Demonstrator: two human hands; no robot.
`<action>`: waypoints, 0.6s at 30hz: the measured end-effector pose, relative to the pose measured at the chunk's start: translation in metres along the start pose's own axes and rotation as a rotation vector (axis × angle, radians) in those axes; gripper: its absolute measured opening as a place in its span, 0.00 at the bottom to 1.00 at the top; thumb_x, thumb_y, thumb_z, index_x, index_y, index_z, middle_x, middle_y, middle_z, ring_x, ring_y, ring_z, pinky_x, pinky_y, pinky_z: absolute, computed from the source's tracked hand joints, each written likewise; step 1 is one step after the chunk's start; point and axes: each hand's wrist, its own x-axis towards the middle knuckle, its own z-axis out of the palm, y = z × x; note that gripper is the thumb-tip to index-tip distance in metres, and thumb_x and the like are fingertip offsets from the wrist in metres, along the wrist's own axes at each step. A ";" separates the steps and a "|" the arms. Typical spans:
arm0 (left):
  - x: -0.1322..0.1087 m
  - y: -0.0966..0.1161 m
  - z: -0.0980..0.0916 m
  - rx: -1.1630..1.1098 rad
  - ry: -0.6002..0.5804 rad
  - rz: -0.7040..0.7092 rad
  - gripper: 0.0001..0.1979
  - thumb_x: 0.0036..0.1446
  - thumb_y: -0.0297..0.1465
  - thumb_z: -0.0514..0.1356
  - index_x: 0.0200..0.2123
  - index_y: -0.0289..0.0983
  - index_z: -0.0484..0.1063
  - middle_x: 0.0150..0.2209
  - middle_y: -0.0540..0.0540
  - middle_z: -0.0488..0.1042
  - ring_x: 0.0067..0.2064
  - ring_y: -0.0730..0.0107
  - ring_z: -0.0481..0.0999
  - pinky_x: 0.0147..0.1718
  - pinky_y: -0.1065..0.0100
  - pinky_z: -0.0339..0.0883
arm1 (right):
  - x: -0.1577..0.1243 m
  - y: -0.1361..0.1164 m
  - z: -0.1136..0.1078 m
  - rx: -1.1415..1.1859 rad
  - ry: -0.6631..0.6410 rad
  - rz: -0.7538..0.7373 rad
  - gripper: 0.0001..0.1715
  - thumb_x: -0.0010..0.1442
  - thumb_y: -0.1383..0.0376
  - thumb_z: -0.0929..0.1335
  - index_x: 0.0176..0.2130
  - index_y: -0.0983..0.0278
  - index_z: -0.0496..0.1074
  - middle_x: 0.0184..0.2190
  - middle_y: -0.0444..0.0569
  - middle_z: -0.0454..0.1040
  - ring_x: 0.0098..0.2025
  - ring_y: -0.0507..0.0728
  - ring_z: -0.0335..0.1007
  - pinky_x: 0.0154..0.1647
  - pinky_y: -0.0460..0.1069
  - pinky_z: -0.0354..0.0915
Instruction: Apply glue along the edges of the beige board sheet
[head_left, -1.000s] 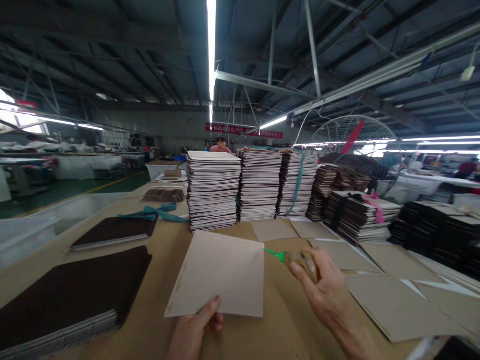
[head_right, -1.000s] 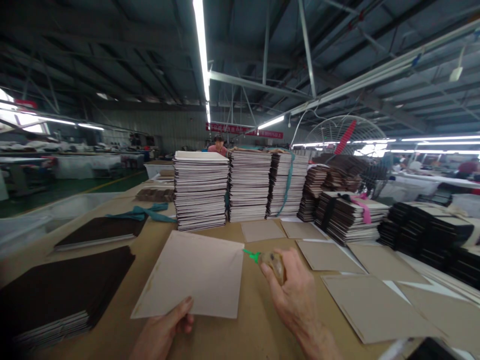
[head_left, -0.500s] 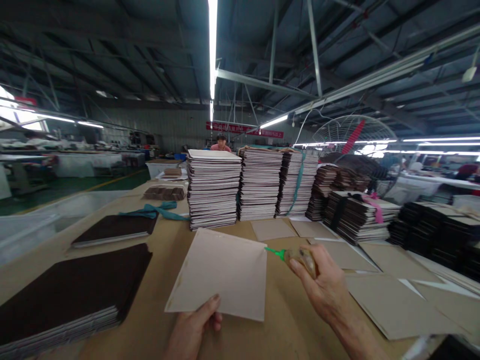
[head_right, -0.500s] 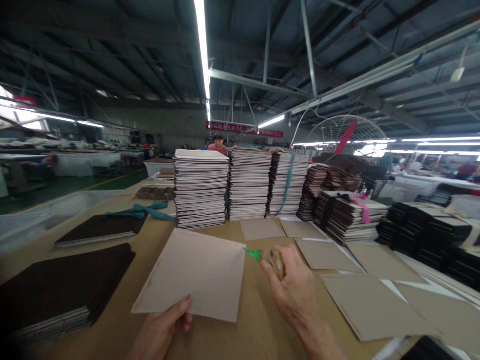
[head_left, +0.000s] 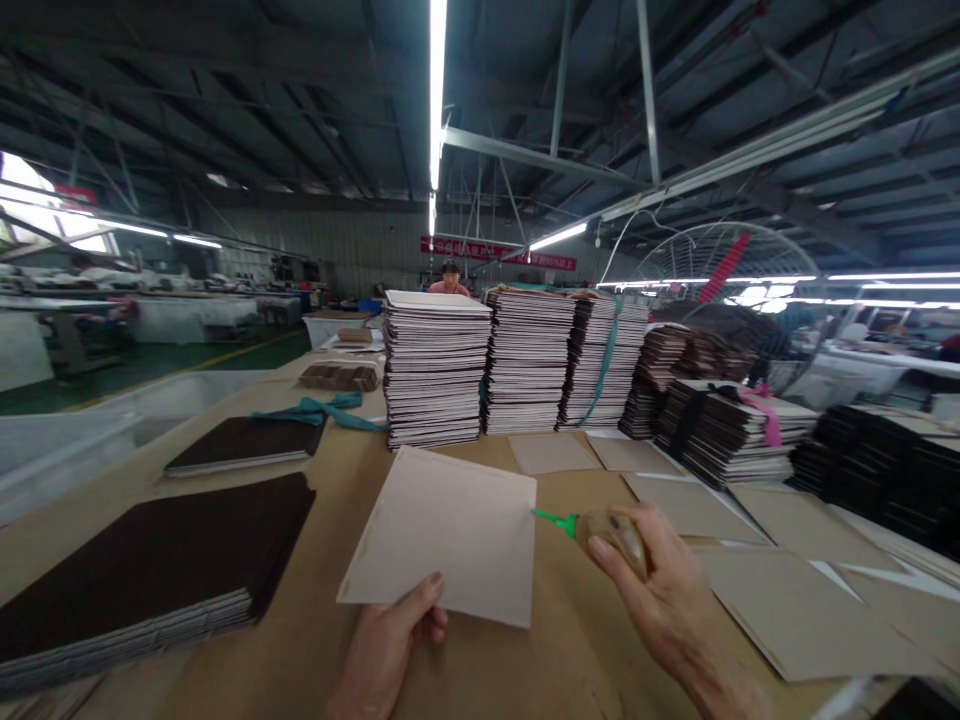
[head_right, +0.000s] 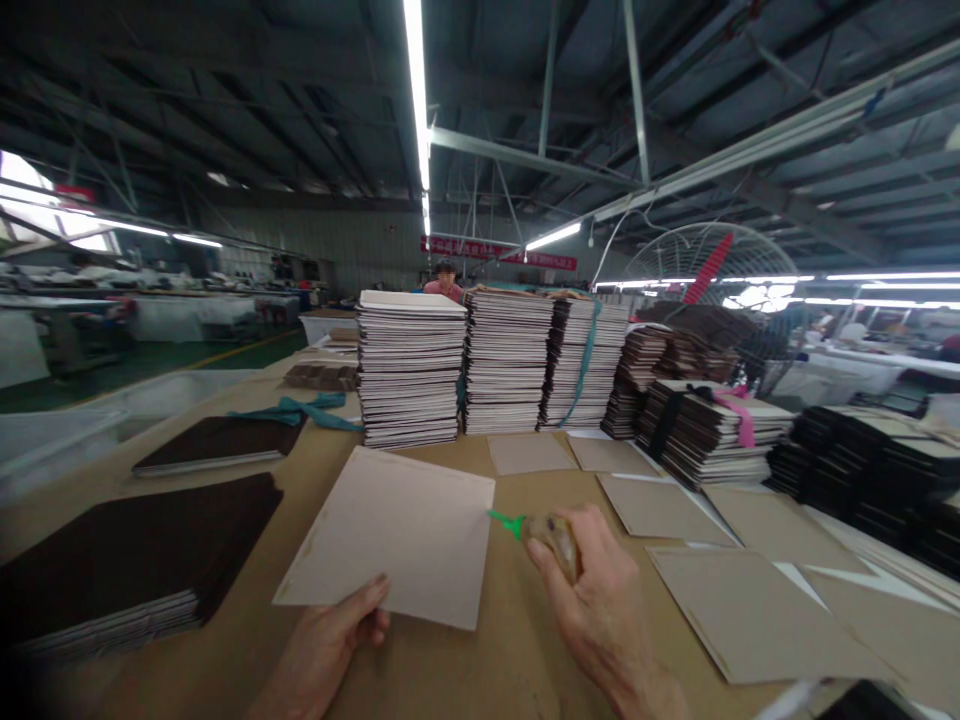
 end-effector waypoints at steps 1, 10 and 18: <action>0.001 -0.001 0.000 -0.030 0.006 -0.008 0.23 0.49 0.49 0.63 0.18 0.35 0.74 0.20 0.47 0.73 0.26 0.66 0.71 0.31 0.67 0.65 | -0.001 0.000 -0.001 0.001 0.039 0.013 0.15 0.63 0.52 0.65 0.44 0.59 0.66 0.37 0.45 0.67 0.38 0.56 0.66 0.37 0.50 0.61; 0.004 -0.001 0.005 -0.296 0.064 -0.066 0.22 0.38 0.45 0.72 0.28 0.32 0.76 0.22 0.48 0.73 0.25 0.70 0.70 0.21 0.73 0.66 | -0.016 0.003 0.003 0.012 0.005 0.030 0.15 0.63 0.51 0.65 0.44 0.58 0.67 0.37 0.43 0.69 0.37 0.55 0.68 0.35 0.47 0.63; 0.002 0.003 0.006 -0.337 0.057 -0.070 0.20 0.38 0.42 0.73 0.25 0.32 0.75 0.21 0.49 0.71 0.23 0.72 0.69 0.19 0.73 0.65 | -0.037 0.005 -0.001 0.030 -0.243 0.027 0.12 0.65 0.53 0.65 0.43 0.57 0.66 0.35 0.43 0.69 0.35 0.54 0.68 0.33 0.47 0.64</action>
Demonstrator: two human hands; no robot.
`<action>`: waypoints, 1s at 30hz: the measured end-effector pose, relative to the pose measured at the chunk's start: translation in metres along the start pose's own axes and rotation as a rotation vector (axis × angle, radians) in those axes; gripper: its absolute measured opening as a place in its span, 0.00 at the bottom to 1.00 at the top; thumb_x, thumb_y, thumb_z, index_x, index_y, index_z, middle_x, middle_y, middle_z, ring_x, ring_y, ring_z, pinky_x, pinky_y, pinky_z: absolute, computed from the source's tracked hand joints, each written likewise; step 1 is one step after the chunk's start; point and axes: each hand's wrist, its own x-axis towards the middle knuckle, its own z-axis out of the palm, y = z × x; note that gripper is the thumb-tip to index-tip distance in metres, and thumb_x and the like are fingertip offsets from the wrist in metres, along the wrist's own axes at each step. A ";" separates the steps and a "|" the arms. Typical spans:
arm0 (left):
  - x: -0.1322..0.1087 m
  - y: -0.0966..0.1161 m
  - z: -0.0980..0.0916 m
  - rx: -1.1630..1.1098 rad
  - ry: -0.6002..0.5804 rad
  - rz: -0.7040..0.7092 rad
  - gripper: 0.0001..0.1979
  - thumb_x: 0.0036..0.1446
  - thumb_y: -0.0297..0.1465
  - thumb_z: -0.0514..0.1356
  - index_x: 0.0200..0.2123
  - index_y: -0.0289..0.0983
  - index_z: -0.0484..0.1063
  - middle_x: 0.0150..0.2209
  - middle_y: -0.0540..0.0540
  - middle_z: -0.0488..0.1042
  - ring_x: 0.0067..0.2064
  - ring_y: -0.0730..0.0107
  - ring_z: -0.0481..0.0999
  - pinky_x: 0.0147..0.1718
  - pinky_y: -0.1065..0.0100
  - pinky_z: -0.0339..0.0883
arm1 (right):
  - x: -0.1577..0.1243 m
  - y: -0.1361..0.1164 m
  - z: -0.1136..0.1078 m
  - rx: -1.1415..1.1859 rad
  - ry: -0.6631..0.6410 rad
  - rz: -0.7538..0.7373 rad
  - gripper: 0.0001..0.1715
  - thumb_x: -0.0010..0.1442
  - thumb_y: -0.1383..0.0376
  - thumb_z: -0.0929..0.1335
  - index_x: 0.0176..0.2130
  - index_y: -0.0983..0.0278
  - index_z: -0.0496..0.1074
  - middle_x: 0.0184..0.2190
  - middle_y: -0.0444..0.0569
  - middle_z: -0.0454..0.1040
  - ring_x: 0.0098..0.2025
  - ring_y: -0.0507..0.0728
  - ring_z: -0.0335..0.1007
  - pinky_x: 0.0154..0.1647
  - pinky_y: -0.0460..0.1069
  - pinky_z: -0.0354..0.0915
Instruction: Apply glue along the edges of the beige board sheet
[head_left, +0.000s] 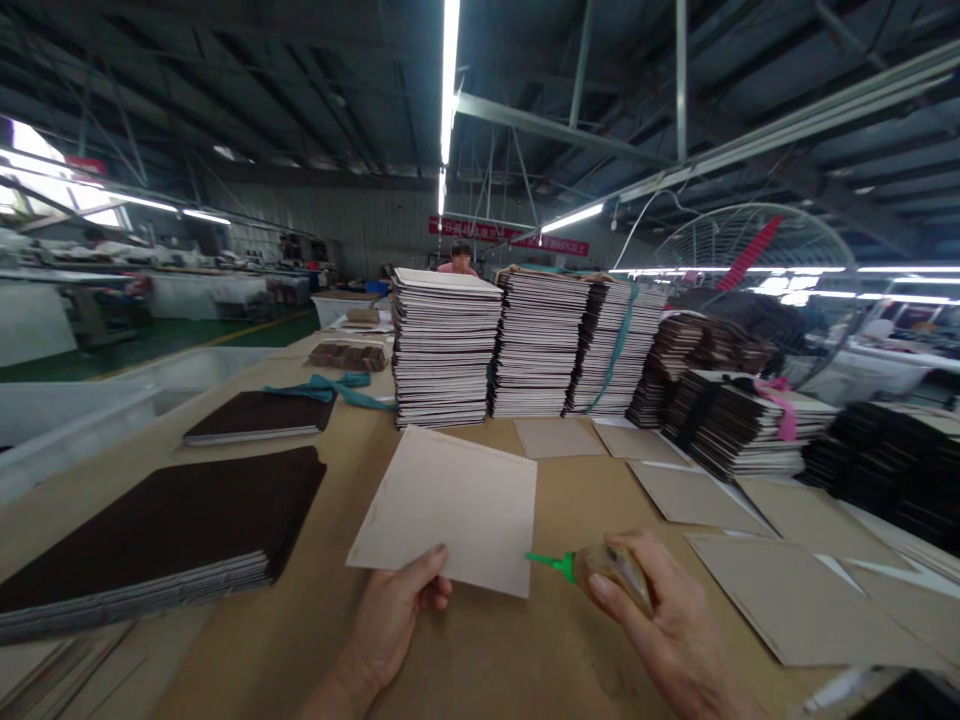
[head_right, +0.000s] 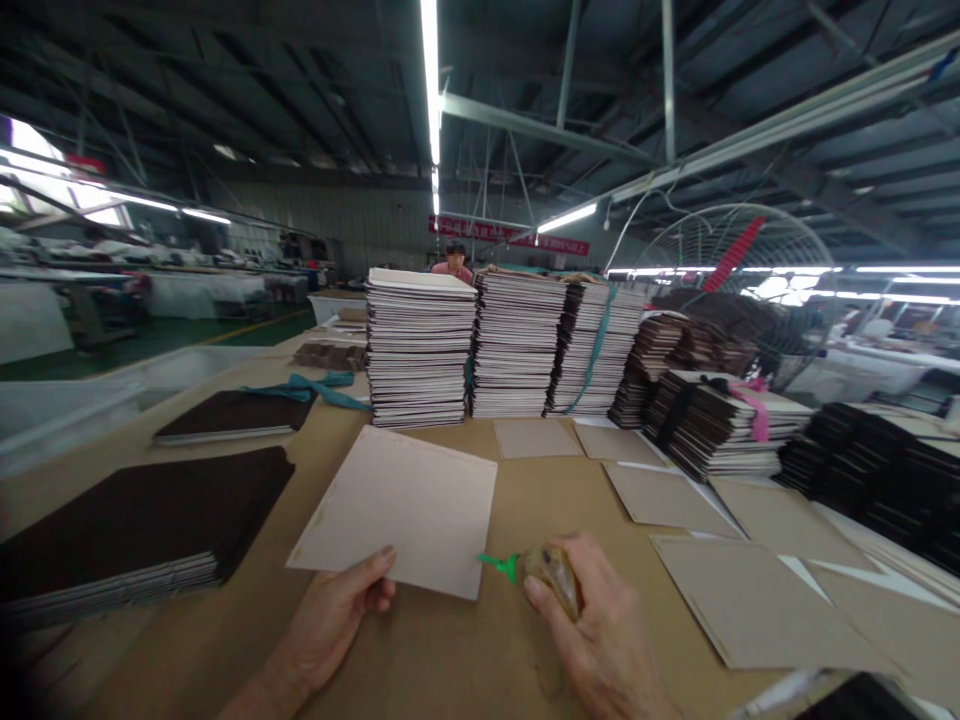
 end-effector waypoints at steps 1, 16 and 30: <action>0.000 0.000 0.000 0.002 -0.004 -0.005 0.19 0.38 0.42 0.73 0.24 0.32 0.75 0.21 0.49 0.71 0.23 0.72 0.69 0.19 0.73 0.65 | 0.000 -0.001 -0.001 -0.006 -0.009 0.003 0.12 0.65 0.53 0.65 0.44 0.57 0.66 0.36 0.43 0.69 0.35 0.54 0.68 0.33 0.47 0.64; -0.001 0.001 -0.002 0.005 -0.026 -0.008 0.18 0.39 0.41 0.72 0.24 0.32 0.76 0.20 0.49 0.71 0.24 0.72 0.69 0.19 0.74 0.64 | 0.002 -0.009 -0.003 -0.060 0.123 -0.079 0.12 0.65 0.56 0.65 0.46 0.58 0.65 0.39 0.47 0.69 0.39 0.57 0.68 0.36 0.50 0.65; 0.001 -0.001 -0.003 -0.005 -0.010 -0.004 0.18 0.40 0.39 0.72 0.30 0.31 0.75 0.23 0.49 0.72 0.24 0.73 0.70 0.19 0.74 0.65 | -0.010 -0.010 -0.006 -0.061 -0.017 -0.096 0.11 0.66 0.57 0.64 0.47 0.57 0.65 0.40 0.45 0.69 0.40 0.55 0.69 0.37 0.49 0.65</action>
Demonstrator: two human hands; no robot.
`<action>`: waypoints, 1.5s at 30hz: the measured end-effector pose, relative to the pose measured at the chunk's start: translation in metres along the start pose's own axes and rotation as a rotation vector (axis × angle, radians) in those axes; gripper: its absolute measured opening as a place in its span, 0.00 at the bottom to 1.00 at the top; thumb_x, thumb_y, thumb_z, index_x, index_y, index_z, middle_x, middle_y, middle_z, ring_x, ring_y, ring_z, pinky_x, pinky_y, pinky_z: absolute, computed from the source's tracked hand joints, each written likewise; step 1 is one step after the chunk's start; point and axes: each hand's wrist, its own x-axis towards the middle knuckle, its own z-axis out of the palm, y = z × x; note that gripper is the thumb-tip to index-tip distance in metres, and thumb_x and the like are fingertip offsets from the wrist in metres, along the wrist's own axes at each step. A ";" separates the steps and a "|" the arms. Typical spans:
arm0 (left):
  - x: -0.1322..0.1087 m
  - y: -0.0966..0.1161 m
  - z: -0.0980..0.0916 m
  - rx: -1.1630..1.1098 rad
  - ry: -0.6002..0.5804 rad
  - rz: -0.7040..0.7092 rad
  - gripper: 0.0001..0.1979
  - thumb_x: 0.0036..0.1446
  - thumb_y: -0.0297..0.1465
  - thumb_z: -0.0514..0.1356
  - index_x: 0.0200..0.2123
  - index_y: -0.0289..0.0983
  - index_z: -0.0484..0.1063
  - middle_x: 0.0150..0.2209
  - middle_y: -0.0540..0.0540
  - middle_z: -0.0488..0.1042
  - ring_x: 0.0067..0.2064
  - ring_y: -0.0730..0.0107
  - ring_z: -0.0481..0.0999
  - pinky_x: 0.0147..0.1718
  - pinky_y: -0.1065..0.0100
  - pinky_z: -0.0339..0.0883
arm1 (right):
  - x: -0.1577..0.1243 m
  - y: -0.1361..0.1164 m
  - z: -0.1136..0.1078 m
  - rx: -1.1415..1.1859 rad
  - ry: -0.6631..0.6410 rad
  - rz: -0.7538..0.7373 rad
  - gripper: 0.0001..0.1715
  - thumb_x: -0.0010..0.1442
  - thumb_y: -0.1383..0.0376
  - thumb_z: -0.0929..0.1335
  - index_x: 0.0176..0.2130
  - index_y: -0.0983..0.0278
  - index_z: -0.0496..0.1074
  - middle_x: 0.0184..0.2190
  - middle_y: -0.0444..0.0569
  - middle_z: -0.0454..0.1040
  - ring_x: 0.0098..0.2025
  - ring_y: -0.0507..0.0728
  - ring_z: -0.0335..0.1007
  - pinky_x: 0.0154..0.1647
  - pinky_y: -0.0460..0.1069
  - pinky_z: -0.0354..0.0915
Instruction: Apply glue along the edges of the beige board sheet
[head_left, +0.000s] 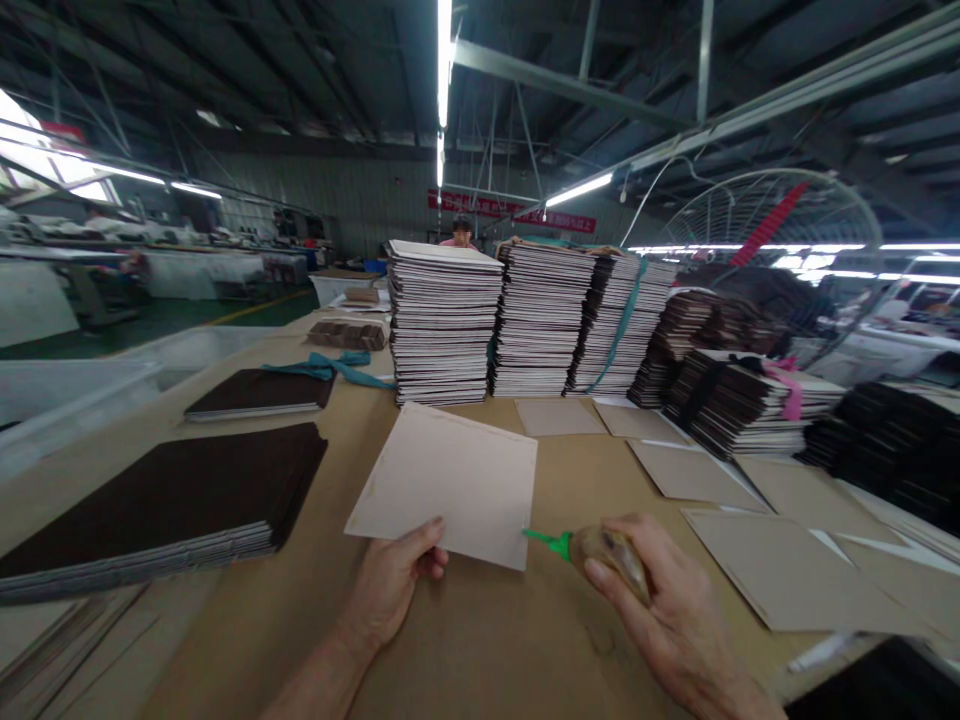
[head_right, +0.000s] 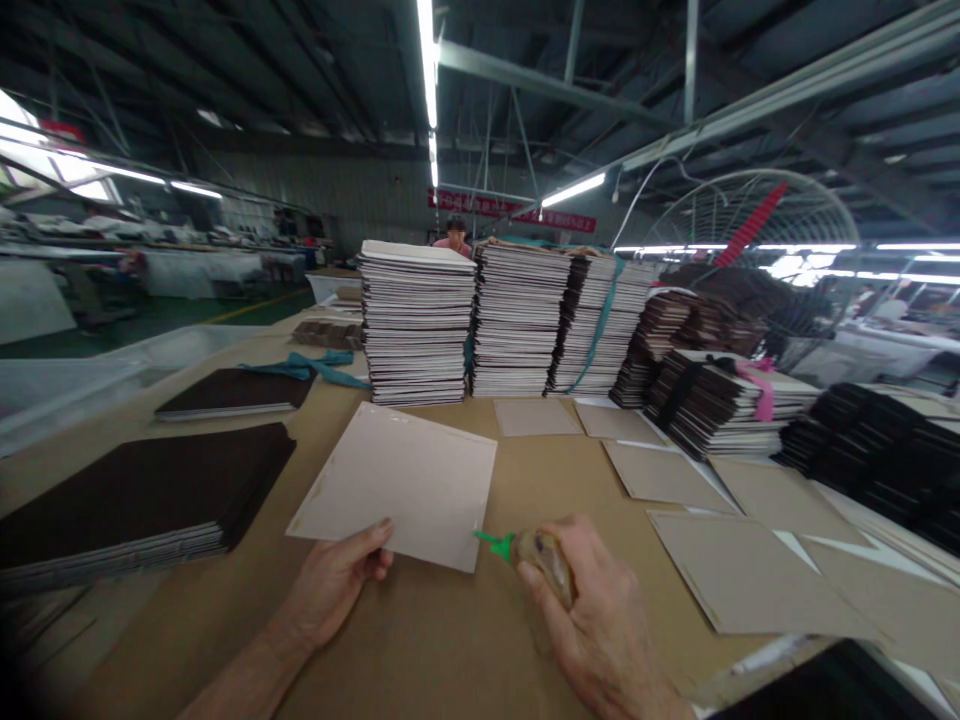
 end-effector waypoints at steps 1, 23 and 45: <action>0.000 0.001 0.000 -0.001 0.002 0.000 0.18 0.40 0.38 0.72 0.30 0.31 0.75 0.23 0.49 0.72 0.24 0.73 0.70 0.18 0.74 0.65 | -0.001 -0.001 0.000 0.006 -0.034 -0.013 0.10 0.66 0.57 0.64 0.47 0.57 0.65 0.40 0.45 0.69 0.39 0.55 0.69 0.36 0.49 0.66; 0.002 0.000 0.000 -0.025 0.050 -0.001 0.17 0.37 0.37 0.73 0.25 0.30 0.77 0.22 0.46 0.73 0.24 0.72 0.70 0.18 0.75 0.64 | -0.011 0.000 -0.001 0.001 -0.013 -0.060 0.11 0.65 0.58 0.65 0.47 0.58 0.65 0.40 0.47 0.70 0.39 0.55 0.71 0.35 0.47 0.68; 0.003 0.003 -0.001 -0.054 0.126 -0.007 0.18 0.36 0.35 0.75 0.28 0.29 0.77 0.26 0.47 0.74 0.27 0.70 0.73 0.19 0.75 0.70 | -0.026 -0.008 -0.005 0.383 0.238 0.434 0.19 0.56 0.50 0.69 0.43 0.58 0.70 0.40 0.46 0.72 0.41 0.60 0.69 0.40 0.49 0.65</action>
